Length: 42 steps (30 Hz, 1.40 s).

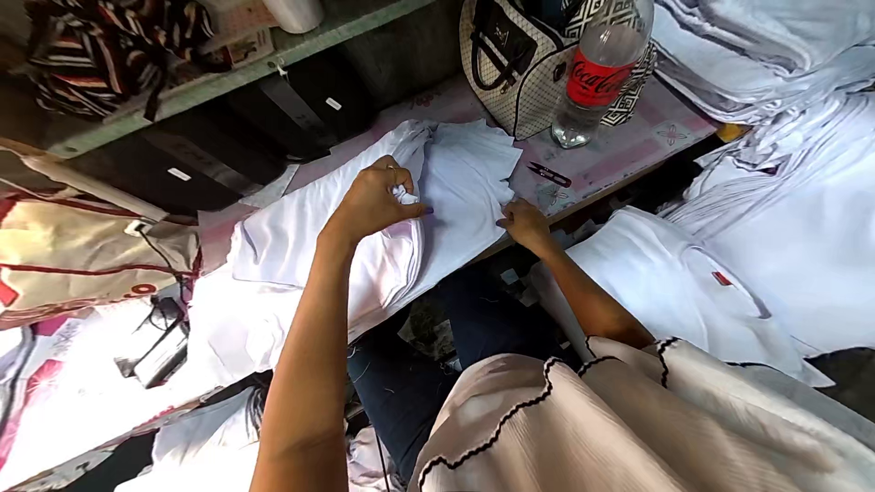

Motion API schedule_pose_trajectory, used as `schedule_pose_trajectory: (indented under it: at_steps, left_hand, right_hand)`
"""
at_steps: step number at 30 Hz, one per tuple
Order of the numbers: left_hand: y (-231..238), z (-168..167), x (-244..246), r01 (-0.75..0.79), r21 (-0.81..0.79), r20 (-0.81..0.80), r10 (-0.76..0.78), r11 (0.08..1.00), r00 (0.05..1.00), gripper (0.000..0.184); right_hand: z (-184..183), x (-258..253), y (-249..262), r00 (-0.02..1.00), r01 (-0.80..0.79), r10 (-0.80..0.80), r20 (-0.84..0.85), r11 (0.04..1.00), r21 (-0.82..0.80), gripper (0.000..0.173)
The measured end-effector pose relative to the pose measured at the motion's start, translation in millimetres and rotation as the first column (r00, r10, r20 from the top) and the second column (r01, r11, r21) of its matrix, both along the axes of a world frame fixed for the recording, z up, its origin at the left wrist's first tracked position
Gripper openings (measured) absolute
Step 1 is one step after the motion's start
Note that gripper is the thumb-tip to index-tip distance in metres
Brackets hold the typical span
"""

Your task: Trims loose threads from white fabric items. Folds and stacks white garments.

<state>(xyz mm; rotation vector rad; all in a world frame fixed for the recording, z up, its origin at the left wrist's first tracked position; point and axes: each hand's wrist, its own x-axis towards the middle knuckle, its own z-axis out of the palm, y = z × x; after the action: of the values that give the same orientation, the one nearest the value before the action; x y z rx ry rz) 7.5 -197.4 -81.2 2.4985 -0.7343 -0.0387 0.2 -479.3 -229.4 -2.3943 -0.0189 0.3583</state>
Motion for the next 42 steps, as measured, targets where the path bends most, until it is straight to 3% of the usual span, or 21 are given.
schedule_pose_trajectory:
  at_steps: [2, 3, 5, 7, 9, 12, 15, 18, 20, 23, 26, 28, 30, 32, 34, 35, 37, 39, 40, 42]
  left_hand:
    - [-15.9, -5.8, -4.5, -0.022, -0.009, 0.026, 0.022, 1.000, 0.999, 0.020]
    - [-26.9, -14.0, -4.3, 0.011, -0.035, 0.042, -0.010, 0.999, 0.999, 0.023]
    - [-49.7, -32.2, -2.8, 0.117, -0.054, 0.002, -0.117, 0.992, 0.993, 0.053]
    - [-59.9, -43.0, 1.7, 0.181, -0.051, -0.053, -0.184, 0.982, 0.981, 0.061]
    - [-43.6, -36.5, 5.3, 0.182, -0.060, -0.048, -0.185, 0.981, 0.982, 0.049]
    - [4.7, -10.4, -0.5, 0.097, -0.099, 0.046, -0.092, 0.990, 0.995, 0.025]
    - [31.4, 9.6, -7.0, -0.014, -0.128, 0.063, 0.022, 0.992, 0.998, 0.027]
    - [29.4, 21.8, -7.4, -0.060, -0.095, 0.095, 0.069, 0.994, 0.993, 0.032]
    - [17.9, 23.9, -4.2, -0.050, -0.090, 0.101, 0.059, 0.995, 0.993, 0.030]
    - [-3.6, 18.6, -0.9, 0.010, -0.158, 0.122, 0.009, 0.987, 0.992, 0.032]
    - [-9.2, 19.2, -12.2, 0.060, -0.260, 0.082, -0.039, 0.964, 0.996, 0.067]
    - [9.5, 25.5, -29.5, 0.033, -0.333, 0.016, -0.030, 0.942, 0.999, 0.084]
    - [36.8, 21.4, -56.6, -0.085, -0.392, 0.014, 0.098, 0.916, 0.995, 0.078]
    - [58.3, -5.4, -84.1, -0.242, -0.368, -0.002, 0.260, 0.898, 0.966, 0.068]
    - [70.2, -58.1, -108.3, -0.356, -0.214, -0.069, 0.349, 0.910, 0.934, 0.075]
    - [75.5, -94.5, -120.9, -0.387, -0.083, -0.066, 0.383, 0.918, 0.921, 0.084]
    - [84.5, -155.9, -147.6, -0.420, 0.162, 0.004, 0.425, 0.893, 0.905, 0.101]
    - [90.3, -176.8, -177.2, -0.504, 0.287, 0.119, 0.492, 0.815, 0.862, 0.094]
    - [96.3, -181.5, -191.6, -0.566, 0.297, 0.185, 0.535, 0.769, 0.824, 0.086]
    - [116.2, -192.0, -216.9, -0.700, 0.287, 0.309, 0.629, 0.654, 0.713, 0.079]
  right_hand:
    - [27.4, -7.3, 10.0, 0.993, 0.010, -0.017, 0.118, 0.998, 0.057, 0.032]
    - [44.4, -10.0, 16.7, 0.983, -0.003, -0.016, 0.183, 0.995, 0.101, 0.032]
    - [73.3, -14.3, 30.8, 0.959, -0.096, 0.027, 0.281, 0.968, 0.233, 0.029]
    - [87.4, -13.3, 38.3, 0.951, -0.177, 0.053, 0.306, 0.902, 0.393, 0.022]
    - [77.5, -5.4, 29.9, 0.959, -0.169, 0.034, 0.280, 0.865, 0.472, 0.023]
    - [21.5, 12.7, 7.3, 0.985, -0.087, 0.043, 0.166, 0.960, 0.266, 0.029]
    - [-18.9, 12.4, 8.8, 0.991, -0.122, 0.128, -0.024, 0.977, 0.173, 0.038]
    - [24.6, 4.0, 23.4, 0.998, -0.037, 0.053, -0.036, 0.930, 0.366, 0.031]
    - [68.0, -0.9, 38.2, 0.999, -0.010, 0.036, -0.037, 0.830, 0.558, 0.025]
    - [112.0, -0.8, 65.7, 0.990, -0.138, 0.084, 0.115, 0.766, 0.628, 0.018]
    - [131.1, 6.1, 67.1, 0.961, -0.232, 0.138, 0.240, 0.874, 0.426, 0.017]
    - [133.4, 9.9, 47.4, 0.947, -0.164, 0.076, 0.311, 0.950, 0.267, 0.025]
    - [131.6, 9.7, 34.7, 0.910, -0.078, -0.007, 0.414, 0.979, 0.188, 0.027]
    - [122.4, 2.7, 43.2, 0.870, -0.129, 0.034, 0.491, 0.979, 0.161, 0.024]
    - [93.3, -8.5, 66.1, 0.814, -0.354, 0.240, 0.529, 0.927, 0.124, 0.025]
    - [67.8, -13.8, 78.6, 0.751, -0.496, 0.390, 0.533, 0.866, 0.065, 0.034]
    - [13.9, -17.9, 102.2, 0.607, -0.692, 0.673, 0.422, 0.709, -0.134, 0.073]
    - [-22.6, -27.6, 108.5, 0.488, -0.734, 0.800, 0.349, 0.592, -0.332, 0.102]
    - [-32.7, -31.8, 106.4, 0.452, -0.709, 0.807, 0.379, 0.583, -0.396, 0.105]
    - [-44.3, -31.8, 92.6, 0.359, -0.657, 0.800, 0.481, 0.583, -0.478, 0.088]
